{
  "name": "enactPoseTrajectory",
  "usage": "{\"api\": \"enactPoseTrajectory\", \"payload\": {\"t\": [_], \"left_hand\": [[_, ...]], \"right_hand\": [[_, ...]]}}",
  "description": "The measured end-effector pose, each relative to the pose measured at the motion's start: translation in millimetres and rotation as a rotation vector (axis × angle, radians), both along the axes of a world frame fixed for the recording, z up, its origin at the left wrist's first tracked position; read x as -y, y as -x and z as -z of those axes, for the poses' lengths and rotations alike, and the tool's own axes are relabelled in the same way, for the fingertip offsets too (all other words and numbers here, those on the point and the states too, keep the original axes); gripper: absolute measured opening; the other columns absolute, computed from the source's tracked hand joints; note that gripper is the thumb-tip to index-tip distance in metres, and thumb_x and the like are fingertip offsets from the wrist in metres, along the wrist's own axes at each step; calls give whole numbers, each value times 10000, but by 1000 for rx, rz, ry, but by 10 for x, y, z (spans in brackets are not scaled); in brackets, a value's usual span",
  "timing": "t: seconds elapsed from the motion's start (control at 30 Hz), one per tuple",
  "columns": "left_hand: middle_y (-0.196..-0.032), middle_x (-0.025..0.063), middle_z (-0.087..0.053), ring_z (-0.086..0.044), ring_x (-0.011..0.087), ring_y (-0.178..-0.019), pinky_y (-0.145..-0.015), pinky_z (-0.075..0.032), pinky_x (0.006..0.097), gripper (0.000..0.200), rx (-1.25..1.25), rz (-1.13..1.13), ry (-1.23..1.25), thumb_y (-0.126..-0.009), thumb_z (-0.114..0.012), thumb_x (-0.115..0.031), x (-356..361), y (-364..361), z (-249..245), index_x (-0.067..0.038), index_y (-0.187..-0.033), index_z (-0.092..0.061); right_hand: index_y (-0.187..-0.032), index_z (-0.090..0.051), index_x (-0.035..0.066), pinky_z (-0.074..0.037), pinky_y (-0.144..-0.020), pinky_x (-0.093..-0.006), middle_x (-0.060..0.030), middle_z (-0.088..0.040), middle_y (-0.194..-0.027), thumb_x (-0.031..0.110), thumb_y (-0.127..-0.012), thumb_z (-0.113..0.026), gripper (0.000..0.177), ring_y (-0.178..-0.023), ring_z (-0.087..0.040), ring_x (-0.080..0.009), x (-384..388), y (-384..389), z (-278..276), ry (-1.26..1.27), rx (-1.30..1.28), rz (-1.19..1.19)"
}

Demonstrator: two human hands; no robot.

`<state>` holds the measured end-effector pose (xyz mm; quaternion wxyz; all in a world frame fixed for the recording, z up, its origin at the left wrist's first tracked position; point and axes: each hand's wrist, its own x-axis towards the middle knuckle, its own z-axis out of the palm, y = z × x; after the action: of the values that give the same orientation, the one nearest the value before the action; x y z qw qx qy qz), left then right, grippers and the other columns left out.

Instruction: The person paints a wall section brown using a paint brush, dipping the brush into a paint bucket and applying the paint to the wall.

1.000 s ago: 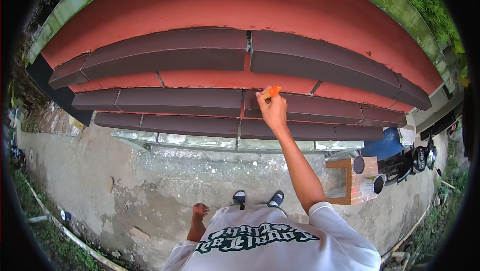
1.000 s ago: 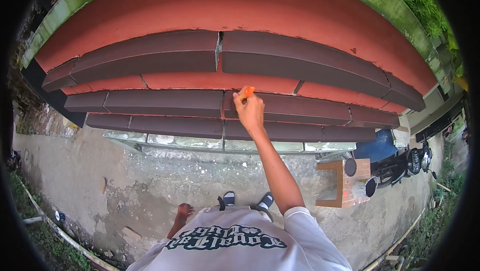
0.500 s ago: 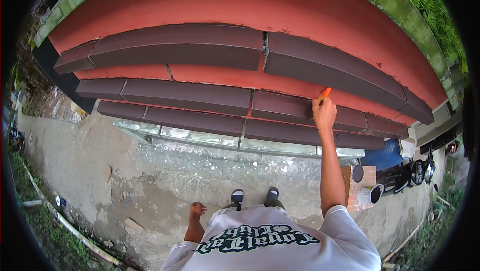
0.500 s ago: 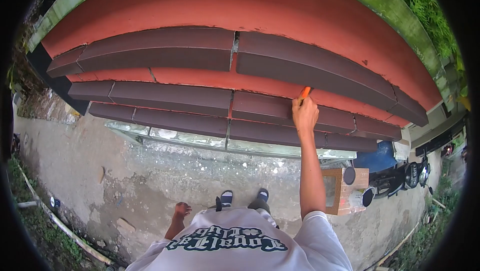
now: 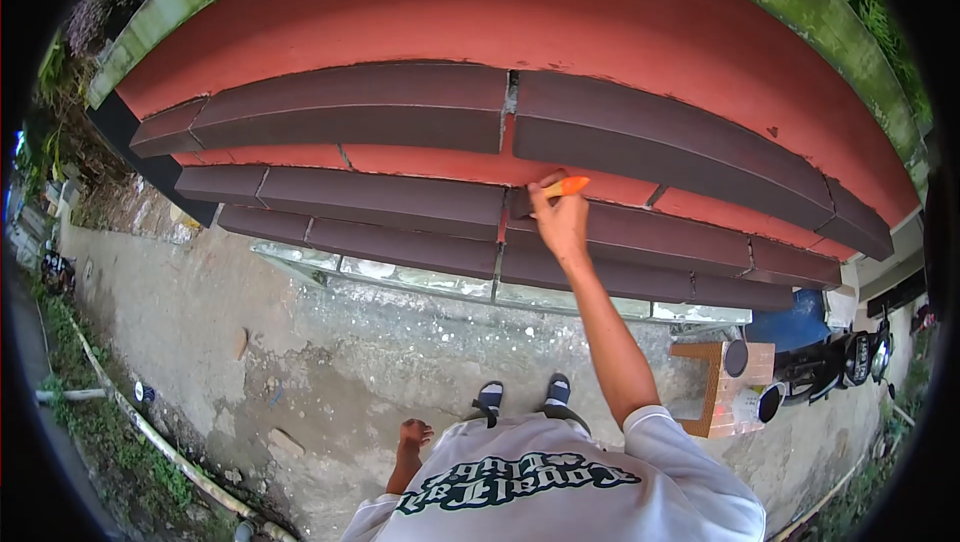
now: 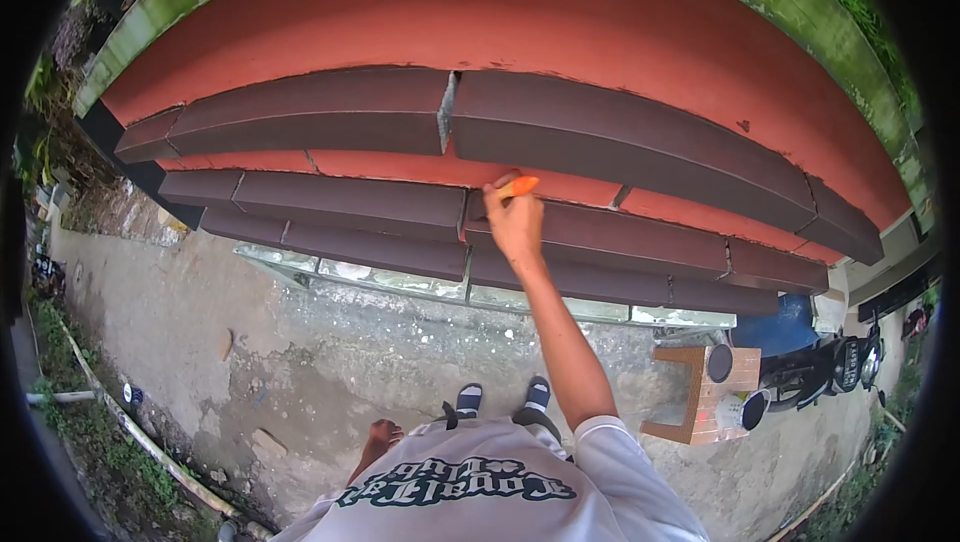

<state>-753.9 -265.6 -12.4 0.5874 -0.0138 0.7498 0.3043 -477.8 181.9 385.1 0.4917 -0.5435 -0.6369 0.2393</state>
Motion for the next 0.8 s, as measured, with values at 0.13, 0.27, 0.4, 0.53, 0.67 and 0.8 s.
{"api": "enactPoseTrajectory", "payload": {"t": [0.13,0.27,0.4,0.53,0.67,0.8], "left_hand": [[-1011,154,-733,-722,291,-830,-646,-523,416,199,-6,33,20,-992,-484,-185,-97,-115,-86,-70,-1101,-603],[-1030,147,-734,-727,295,-849,-664,-532,427,198,-19,95,34,-994,-488,-194,-283,-154,-16,-77,-1105,-603],[-1007,147,-739,-729,302,-849,-668,-537,434,187,-74,120,-32,-999,-490,-204,-543,-304,-129,-84,-1090,-601],[-976,146,-743,-730,302,-816,-683,-547,443,162,-119,86,-114,-1005,-489,-190,-716,-519,-281,-88,-1052,-605],[-970,146,-740,-726,297,-800,-690,-548,444,148,-130,78,-95,-995,-494,-170,-842,-865,-374,-84,-1033,-608],[-956,138,-733,-723,291,-796,-693,-547,440,143,-143,48,-61,-978,-496,-153,-696,-1258,-432,-82,-1033,-608]], "right_hand": [[-952,-637,48,-549,-699,-433,-127,-713,-751,326,-938,-727,293,-740,-732,-354,-22,-916,56,166,-128,63],[-1016,-664,59,-540,-770,-529,-207,-725,-829,373,-926,-713,331,-875,-702,-471,56,-1931,-82,76,225,358],[-943,-678,36,-544,-734,-549,-228,-721,-828,290,-928,-688,254,-848,-698,-473,233,-2325,-286,-30,410,464],[-833,-684,13,-551,-678,-550,-238,-697,-748,207,-907,-657,209,-758,-695,-471,180,-2058,-401,-41,445,386],[-849,-685,-15,-581,-683,-547,-267,-687,-735,193,-887,-670,212,-724,-702,-464,26,-1530,-266,-90,413,148],[-925,-707,50,-564,-712,-547,-220,-718,-792,305,-968,-652,264,-779,-709,-450,46,-934,-207,-47,141,-147]]}}
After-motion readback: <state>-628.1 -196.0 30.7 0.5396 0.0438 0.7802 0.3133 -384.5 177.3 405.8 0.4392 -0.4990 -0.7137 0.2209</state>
